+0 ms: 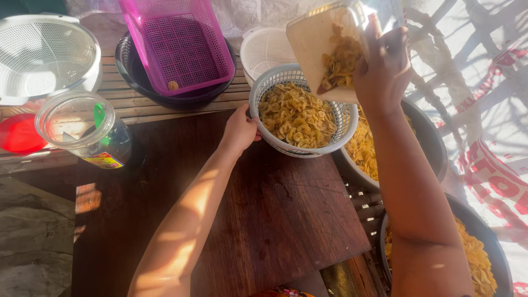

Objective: The person repeatedly shakes a white rectangular container filled with yellow sliced food items to mix them. They then pour the contents into a blue basket, add more slices from a large bowl, and use a green scoop to add liquid from a jar before shaking the container again.

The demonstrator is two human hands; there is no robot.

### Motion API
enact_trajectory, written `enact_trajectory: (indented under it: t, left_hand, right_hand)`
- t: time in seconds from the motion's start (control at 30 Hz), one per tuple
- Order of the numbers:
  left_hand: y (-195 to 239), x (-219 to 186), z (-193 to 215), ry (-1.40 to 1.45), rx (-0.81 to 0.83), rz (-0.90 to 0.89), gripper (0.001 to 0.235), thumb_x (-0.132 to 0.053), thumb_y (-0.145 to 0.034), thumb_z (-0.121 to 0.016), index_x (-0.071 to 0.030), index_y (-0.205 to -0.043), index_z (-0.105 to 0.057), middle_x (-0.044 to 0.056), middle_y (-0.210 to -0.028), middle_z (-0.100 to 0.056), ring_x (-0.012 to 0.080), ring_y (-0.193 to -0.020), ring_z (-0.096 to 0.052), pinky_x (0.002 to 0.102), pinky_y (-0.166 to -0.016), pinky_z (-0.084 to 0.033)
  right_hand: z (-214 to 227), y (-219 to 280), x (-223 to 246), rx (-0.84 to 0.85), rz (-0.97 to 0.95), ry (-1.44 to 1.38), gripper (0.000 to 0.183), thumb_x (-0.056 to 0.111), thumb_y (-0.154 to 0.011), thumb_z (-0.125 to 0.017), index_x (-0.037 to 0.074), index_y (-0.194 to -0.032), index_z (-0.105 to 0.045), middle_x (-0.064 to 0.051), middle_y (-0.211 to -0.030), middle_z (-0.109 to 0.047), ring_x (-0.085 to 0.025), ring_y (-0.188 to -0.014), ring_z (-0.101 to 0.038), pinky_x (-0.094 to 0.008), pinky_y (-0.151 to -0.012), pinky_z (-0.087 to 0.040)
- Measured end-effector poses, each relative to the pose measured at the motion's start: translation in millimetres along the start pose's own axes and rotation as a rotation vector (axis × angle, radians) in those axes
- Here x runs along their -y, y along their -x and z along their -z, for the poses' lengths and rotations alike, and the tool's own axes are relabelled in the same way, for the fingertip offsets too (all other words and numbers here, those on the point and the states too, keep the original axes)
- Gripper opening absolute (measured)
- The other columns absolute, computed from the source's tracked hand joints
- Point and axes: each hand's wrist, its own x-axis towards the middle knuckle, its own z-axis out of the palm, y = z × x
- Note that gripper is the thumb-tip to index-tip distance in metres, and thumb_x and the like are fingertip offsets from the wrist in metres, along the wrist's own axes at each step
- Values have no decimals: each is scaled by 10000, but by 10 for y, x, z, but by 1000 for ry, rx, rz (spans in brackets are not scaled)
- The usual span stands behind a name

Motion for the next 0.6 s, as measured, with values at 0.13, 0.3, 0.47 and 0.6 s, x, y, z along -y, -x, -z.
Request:
enact_trajectory:
  t: [0.13, 0.3, 0.47, 0.6]
  left_hand:
    - [-31, -40, -49, -16, -32, 6, 551, -83, -986, -567, -16, -1512, -418, 124, -961, -659, 201, -759, -733, 341, -661, -592]
    - [-112, 119, -34, 139, 16, -10, 570, -45, -984, -561, -23, -1526, -385, 101, -946, -615, 199, -779, -723, 349, -671, -607]
    - [-166, 211, -35, 188, 30, 6, 600, -46, -992, -557, -31, -1549, -338, 102, -955, -618, 192, -785, -702, 360, -685, -637]
    - [-167, 190, -10, 224, 55, 24, 612, -46, -987, -554, -49, -1562, -343, 99, -974, -598, 185, -800, -696, 363, -709, -609]
  right_hand:
    - [1, 84, 138, -35, 114, 69, 643, -50, -876, -639, 125, -1495, -611, -93, -1121, -506, -231, -932, -599, -356, -703, -524]
    - [27, 69, 392, -74, 160, 129, 507, -35, -987, -654, 177, -1447, -667, -36, -1078, -497, -150, -873, -598, -268, -603, -493]
    - [199, 35, 471, -94, 259, 193, 492, -33, -973, -665, 189, -1408, -725, -7, -1104, -546, -111, -774, -566, -269, -611, -491]
    - [230, 80, 406, -60, 354, 204, 461, 38, -996, -698, 224, -1417, -718, 3, -1116, -553, -126, -870, -601, -262, -699, -514]
